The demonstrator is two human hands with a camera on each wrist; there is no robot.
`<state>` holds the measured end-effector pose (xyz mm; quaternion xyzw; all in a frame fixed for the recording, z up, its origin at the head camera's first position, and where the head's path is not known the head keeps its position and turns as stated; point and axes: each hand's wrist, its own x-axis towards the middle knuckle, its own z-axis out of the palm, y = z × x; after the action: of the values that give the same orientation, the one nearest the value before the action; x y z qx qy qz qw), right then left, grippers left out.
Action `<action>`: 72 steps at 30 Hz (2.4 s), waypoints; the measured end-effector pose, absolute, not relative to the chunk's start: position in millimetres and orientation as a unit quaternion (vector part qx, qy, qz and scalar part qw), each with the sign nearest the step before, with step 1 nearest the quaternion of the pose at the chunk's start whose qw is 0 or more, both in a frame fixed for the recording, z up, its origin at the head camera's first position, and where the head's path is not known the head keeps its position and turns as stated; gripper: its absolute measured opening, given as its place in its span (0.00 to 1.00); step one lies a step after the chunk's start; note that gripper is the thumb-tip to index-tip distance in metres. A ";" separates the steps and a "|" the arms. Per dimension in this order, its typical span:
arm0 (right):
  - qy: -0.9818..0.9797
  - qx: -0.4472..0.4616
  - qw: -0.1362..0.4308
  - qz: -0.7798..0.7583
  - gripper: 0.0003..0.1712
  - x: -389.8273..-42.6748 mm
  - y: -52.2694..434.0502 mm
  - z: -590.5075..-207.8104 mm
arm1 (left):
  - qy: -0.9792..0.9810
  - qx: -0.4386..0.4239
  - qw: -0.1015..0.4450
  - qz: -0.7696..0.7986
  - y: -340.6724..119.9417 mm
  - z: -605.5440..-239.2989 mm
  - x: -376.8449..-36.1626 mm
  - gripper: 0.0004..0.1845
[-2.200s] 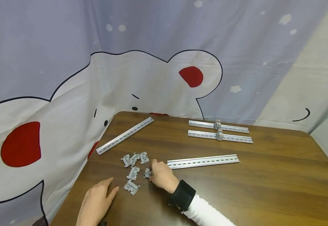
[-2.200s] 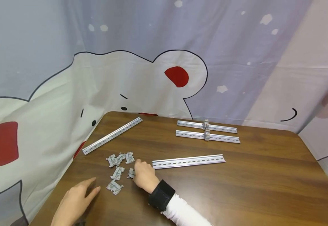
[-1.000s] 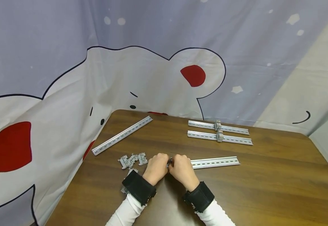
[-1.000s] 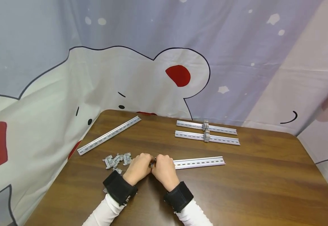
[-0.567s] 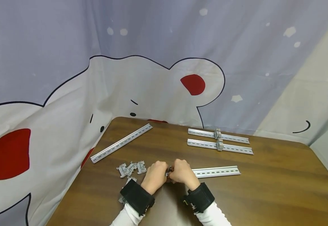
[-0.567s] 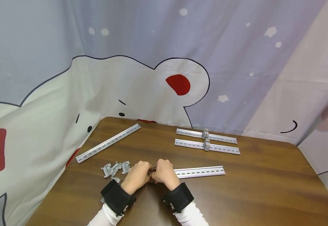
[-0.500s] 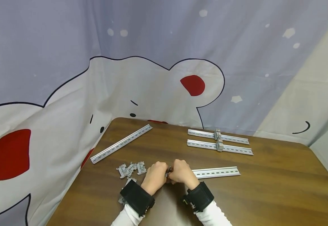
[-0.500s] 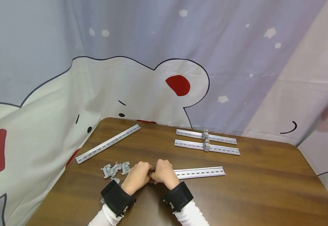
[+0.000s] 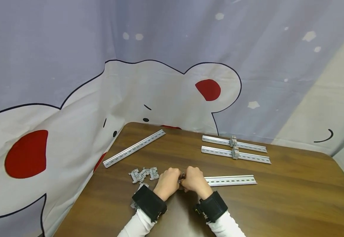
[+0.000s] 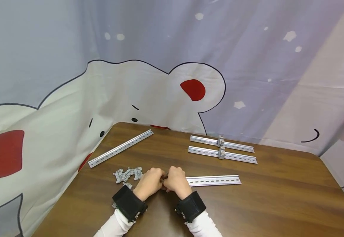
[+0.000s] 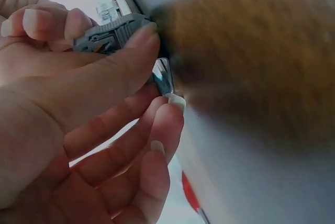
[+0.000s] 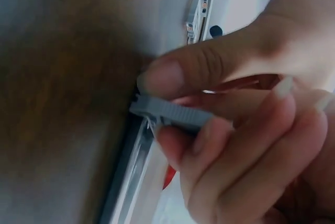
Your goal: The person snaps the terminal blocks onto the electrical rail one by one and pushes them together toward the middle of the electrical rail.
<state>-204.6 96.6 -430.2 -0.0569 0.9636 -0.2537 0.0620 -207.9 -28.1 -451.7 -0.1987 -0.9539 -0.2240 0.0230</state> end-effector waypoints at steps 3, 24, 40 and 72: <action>0.967 -0.061 0.032 -0.246 0.20 -201.0 98.0 -433.4 | -0.954 -0.203 0.026 -0.220 -24.9 -451.1 -208.1 0.14; 0.961 -0.093 -0.004 -0.262 0.26 -187.9 106.3 -431.4 | -0.950 -0.228 -0.004 -0.213 -42.6 -443.3 -209.2 0.12; 0.954 -0.162 -0.087 -0.236 0.18 -179.6 62.5 -417.9 | -0.964 -0.098 -0.029 -0.244 -113.2 -409.7 -229.1 0.17; 0.971 -0.052 0.045 -0.230 0.17 -191.2 15.6 -431.7 | -0.968 -0.093 -0.064 -0.224 -120.9 -412.4 -226.8 0.19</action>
<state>-191.2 15.6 -431.7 -0.0522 0.9708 -0.2297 0.0452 -226.8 -120.9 -412.4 -0.0927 -0.9681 -0.2240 -0.0639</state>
